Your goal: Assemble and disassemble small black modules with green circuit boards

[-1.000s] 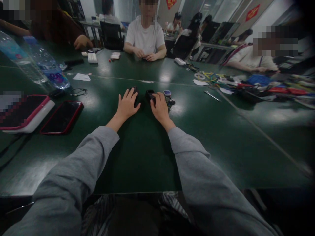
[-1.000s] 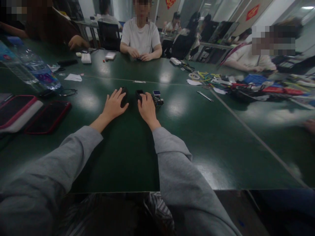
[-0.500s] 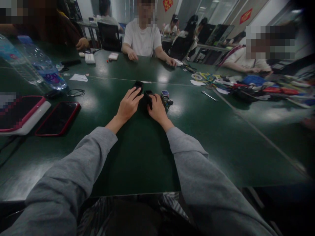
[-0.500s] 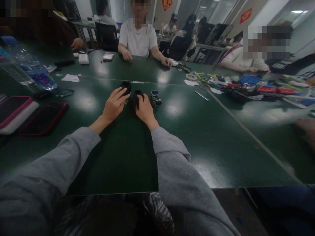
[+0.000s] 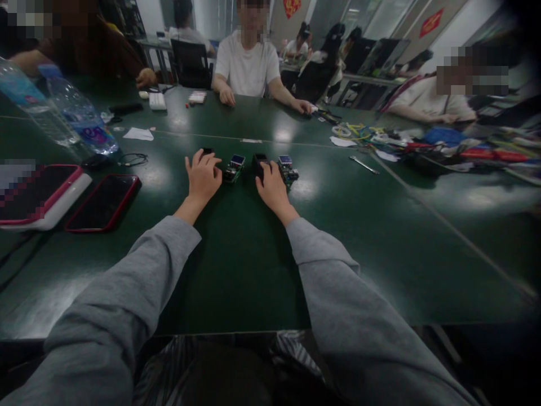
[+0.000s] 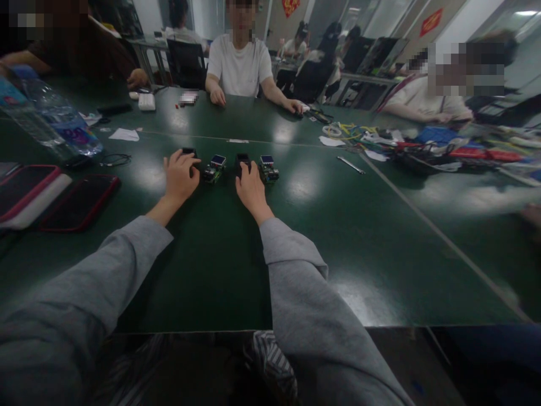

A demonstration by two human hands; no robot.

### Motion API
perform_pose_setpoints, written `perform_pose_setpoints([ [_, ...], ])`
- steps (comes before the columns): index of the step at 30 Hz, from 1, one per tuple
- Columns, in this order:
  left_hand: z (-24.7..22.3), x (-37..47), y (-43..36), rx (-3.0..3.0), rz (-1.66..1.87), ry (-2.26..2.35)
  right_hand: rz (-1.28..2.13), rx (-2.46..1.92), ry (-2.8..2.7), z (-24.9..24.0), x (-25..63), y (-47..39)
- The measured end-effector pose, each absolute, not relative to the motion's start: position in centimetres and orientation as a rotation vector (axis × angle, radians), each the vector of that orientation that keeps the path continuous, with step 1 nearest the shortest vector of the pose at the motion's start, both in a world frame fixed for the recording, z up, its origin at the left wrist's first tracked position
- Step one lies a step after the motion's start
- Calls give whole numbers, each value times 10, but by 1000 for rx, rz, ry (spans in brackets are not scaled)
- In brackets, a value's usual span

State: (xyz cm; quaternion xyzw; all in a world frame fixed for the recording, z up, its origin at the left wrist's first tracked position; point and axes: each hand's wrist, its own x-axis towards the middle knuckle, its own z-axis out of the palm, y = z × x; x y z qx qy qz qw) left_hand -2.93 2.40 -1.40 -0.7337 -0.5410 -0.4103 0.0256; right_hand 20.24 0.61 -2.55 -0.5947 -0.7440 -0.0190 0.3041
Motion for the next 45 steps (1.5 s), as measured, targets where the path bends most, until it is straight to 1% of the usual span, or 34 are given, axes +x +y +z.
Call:
perform_pose_setpoints([
  [2, -8, -24, 16, -2373, -1199, -1517, -42, -1580, -1961, -25, 202, 6],
  [5, -2, -19, 8, -2574, -1004, -1238, -32, -1585, -1958, -24, 202, 5],
  [7, -2, -17, 7, -2633, -921, -1144, -34, -1586, -1960, -24, 201, 5],
  [14, -9, -16, 14, -2640, -934, -1057, -50, -1586, -1968, -24, 201, 5],
  [20, -10, -8, 16, -2639, -970, -1100, -46, -1578, -1984, -25, 202, 5],
  [23, -8, -7, 15, -2568, -1086, -1170, -69, -1550, -1991, -23, 202, 4],
  [28, -8, -15, 13, -2129, -1392, -1650, -206, -1363, -2089, -9, 192, -8],
  [32, -13, -23, 19, -2051, -1377, -1927, -213, -1172, -2362, -5, 174, -19],
  [40, -16, -23, 20, -2146, -1253, -1848, -111, -1174, -2420, -16, 170, -12],
  [45, -23, -24, 23, -2143, -1348, -1750, -33, -1165, -2408, -16, 172, -10],
])
